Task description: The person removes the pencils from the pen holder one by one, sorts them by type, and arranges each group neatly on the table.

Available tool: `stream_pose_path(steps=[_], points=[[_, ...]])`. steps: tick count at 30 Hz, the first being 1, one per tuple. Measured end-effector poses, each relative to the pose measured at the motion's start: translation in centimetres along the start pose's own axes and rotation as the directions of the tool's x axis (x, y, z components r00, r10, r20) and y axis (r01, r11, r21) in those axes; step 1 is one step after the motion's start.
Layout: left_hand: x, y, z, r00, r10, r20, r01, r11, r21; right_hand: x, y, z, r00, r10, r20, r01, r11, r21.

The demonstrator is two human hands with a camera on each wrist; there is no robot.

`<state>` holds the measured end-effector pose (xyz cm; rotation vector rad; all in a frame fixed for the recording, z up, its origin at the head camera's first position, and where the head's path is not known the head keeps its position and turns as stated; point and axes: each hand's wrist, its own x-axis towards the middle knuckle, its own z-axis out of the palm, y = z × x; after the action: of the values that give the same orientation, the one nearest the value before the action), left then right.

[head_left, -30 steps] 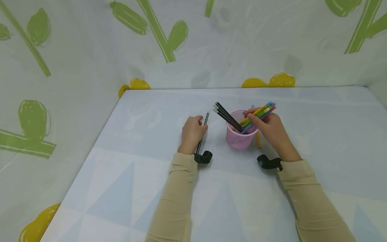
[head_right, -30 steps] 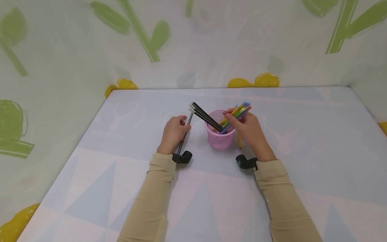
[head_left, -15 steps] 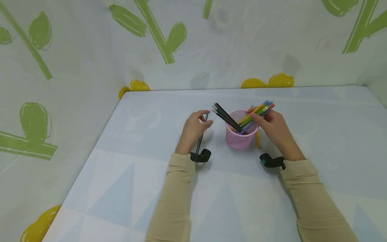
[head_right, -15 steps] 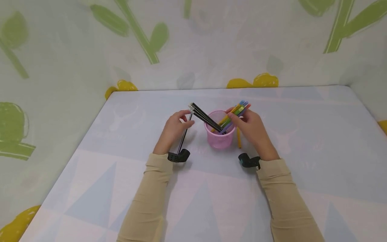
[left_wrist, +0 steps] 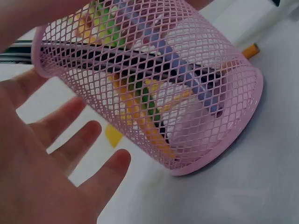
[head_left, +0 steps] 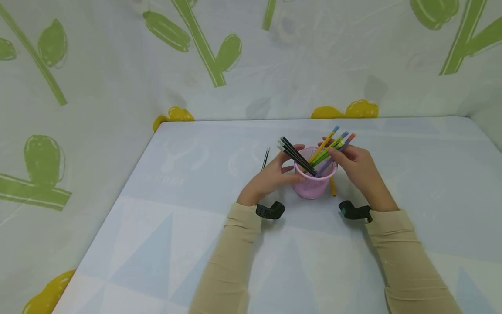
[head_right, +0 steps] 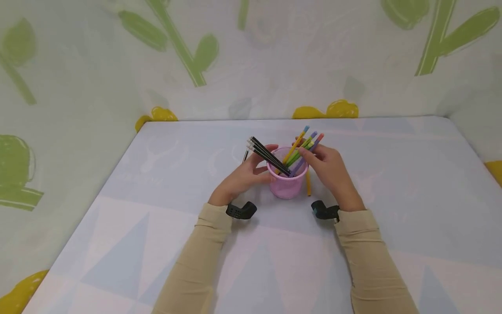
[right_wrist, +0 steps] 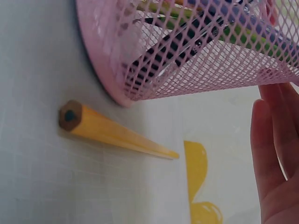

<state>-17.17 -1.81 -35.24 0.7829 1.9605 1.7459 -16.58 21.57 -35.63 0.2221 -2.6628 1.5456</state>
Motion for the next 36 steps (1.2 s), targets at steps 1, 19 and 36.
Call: stream_pose_path(steps=[1, 19, 36], points=[[0.1, 0.0, 0.3, 1.000, 0.011, 0.030, -0.010, 1.000, -0.022, -0.1, 0.0, -0.1, 1.000, 0.005, -0.006, -0.005, 1.000, -0.008], [1.7, -1.4, 2.9, 0.976, 0.059, -0.208, -0.073, 0.995, -0.063, 0.0, -0.2, -1.8, 1.000, 0.016, -0.013, -0.016, 1.000, -0.005], [1.8, -0.7, 4.9, 0.891, 0.247, -0.381, -0.229, 0.969, 0.093, 0.0, 0.3, -3.8, 0.952, -0.147, -0.270, 0.301, 0.626, 0.720]])
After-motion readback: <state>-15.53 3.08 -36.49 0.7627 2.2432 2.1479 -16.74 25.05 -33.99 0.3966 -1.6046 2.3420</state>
